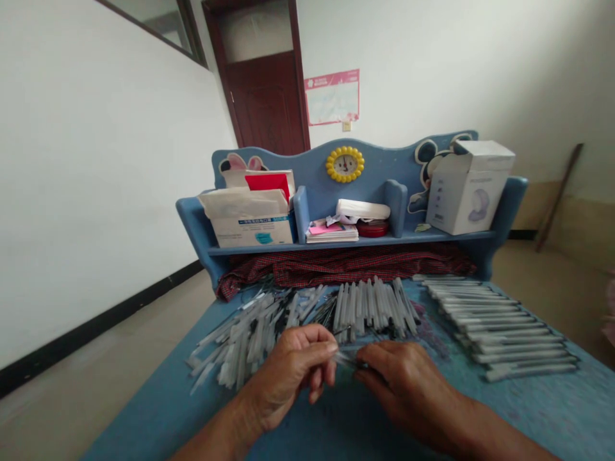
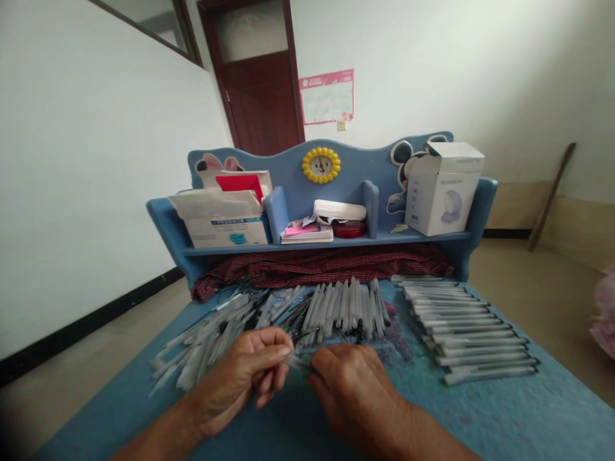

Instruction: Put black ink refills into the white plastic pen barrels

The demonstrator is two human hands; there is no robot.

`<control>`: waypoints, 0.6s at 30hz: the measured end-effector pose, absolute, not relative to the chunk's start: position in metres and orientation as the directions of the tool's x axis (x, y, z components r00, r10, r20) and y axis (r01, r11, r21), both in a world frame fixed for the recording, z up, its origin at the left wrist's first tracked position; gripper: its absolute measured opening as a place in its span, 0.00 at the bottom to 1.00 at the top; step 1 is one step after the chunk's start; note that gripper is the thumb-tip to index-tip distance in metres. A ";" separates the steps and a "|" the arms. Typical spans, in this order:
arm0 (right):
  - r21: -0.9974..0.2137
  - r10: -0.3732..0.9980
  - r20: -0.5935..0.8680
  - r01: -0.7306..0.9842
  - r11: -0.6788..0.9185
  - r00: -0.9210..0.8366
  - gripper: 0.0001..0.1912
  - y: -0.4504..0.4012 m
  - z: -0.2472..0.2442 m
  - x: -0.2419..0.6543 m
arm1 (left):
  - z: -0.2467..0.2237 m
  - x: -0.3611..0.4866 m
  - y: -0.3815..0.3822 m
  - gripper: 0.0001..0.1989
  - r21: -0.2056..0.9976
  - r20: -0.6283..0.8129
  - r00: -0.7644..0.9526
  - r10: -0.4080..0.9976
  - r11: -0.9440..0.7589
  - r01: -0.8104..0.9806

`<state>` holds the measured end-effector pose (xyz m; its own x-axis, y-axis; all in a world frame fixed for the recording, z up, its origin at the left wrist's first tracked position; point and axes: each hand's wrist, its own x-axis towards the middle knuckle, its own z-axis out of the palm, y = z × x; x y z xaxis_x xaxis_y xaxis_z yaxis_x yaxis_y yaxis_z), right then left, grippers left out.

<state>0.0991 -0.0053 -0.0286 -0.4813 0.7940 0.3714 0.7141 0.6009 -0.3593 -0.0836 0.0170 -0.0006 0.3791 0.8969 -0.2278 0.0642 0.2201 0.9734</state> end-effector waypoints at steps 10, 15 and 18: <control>-0.206 0.754 0.367 0.743 0.637 -0.545 0.07 -0.014 -0.017 0.120 | -0.001 -0.080 0.018 0.12 0.959 -0.249 0.511 0.822 0.134 0.252; -0.089 0.744 0.364 0.774 0.627 -0.560 0.10 -0.016 -0.006 0.162 | -0.005 -0.081 0.022 0.13 0.938 -0.262 0.529 0.807 0.085 0.335; -0.007 0.786 0.357 0.840 0.543 -0.505 0.13 -0.012 0.004 0.208 | -0.006 -0.084 0.024 0.13 0.926 -0.251 0.522 0.815 0.045 0.375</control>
